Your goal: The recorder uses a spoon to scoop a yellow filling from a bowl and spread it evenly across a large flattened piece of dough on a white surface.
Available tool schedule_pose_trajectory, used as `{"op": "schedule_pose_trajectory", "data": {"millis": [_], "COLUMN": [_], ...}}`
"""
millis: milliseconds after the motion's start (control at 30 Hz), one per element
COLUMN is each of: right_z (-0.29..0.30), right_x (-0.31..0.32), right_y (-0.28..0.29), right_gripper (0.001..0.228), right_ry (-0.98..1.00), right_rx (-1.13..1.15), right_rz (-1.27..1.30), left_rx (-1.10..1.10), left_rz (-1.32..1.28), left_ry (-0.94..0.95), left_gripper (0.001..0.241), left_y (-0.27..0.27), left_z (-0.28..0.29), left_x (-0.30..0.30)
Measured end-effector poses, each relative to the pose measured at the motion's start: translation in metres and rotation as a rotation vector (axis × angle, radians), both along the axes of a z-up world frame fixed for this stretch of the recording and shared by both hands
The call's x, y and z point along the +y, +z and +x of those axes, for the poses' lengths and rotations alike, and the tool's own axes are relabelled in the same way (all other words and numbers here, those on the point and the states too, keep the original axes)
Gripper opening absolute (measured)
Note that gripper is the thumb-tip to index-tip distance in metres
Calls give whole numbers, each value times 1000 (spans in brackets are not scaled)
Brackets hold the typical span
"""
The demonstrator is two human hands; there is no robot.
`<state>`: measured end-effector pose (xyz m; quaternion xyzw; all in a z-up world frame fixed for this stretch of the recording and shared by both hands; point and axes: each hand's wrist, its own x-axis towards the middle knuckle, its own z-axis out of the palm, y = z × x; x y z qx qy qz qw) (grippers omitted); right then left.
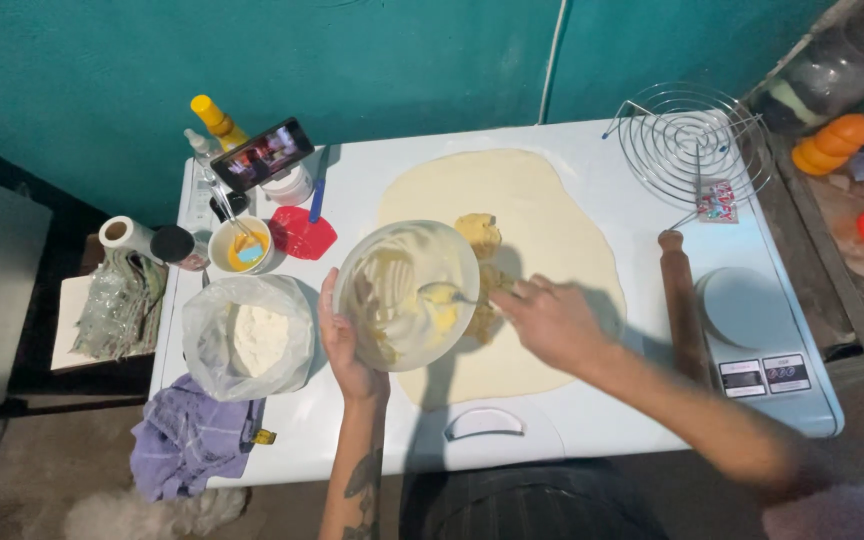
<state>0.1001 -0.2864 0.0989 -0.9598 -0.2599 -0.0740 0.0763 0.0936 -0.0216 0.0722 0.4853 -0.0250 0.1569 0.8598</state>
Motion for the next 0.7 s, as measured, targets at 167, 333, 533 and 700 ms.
{"op": "schedule_pose_trajectory", "data": {"millis": [167, 333, 533, 700], "right_z": [-27, -10, -17, -2], "right_x": [46, 51, 48, 44], "right_y": [38, 61, 51, 81], "right_gripper": [23, 8, 27, 23], "right_ry": [-140, -114, 85, 23], "right_rx": [460, -32, -208, -383], "right_rz": [344, 630, 328, 417], "left_rx": [-54, -115, -176, -188], "left_rz": [-41, -55, -62, -70], "left_ry": [32, 37, 9, -45], "left_gripper": [92, 95, 97, 99], "left_y": [1, 20, 27, 35], "left_z": [2, 0, 2, -3], "left_x": [-8, -10, -7, -8]}}
